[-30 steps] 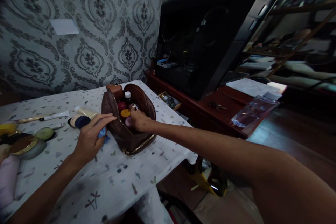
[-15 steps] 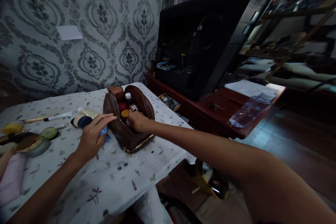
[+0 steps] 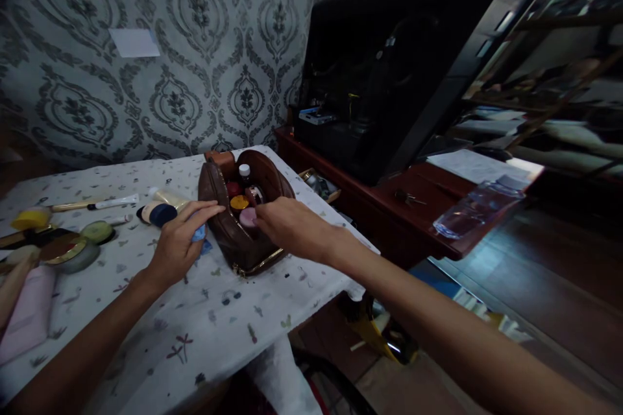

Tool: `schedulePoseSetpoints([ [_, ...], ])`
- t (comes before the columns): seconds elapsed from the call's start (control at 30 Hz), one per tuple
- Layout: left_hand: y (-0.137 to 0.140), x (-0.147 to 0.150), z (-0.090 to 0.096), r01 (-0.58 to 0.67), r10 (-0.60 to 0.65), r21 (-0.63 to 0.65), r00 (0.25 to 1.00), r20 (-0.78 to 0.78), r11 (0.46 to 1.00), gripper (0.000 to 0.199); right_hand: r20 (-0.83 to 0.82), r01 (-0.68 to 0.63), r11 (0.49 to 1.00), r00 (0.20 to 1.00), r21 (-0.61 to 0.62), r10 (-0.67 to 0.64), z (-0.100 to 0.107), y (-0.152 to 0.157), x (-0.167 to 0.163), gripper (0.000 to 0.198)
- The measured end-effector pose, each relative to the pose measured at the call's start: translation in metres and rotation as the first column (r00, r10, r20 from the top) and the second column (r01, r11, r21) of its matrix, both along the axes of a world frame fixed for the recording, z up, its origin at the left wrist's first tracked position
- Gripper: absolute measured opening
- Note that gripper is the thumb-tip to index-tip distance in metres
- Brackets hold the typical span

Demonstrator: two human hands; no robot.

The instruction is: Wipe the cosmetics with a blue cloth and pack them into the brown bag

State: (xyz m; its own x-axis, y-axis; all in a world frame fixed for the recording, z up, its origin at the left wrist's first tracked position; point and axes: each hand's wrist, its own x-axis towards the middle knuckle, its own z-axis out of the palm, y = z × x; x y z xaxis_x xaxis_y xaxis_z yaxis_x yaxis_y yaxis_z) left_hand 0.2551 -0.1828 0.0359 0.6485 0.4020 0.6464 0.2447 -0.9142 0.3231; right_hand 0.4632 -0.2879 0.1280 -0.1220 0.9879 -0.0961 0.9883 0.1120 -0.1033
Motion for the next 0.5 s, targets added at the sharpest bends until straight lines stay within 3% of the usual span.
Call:
schedulePoseSetpoints([
  [0.2,0.001,0.002,0.0,0.005,-0.005,0.013,1.0,0.003,1.0,0.063,-0.134,-0.077,0.995,0.987,0.069,0.086,-0.021,-0.033,0.006,0.019],
  [0.5,0.0,0.005,0.003,-0.017,0.017,0.038,1.0,-0.006,0.999,0.064,-0.078,-0.109,0.983,0.99,0.148,0.121,-0.033,-0.036,0.001,0.019],
])
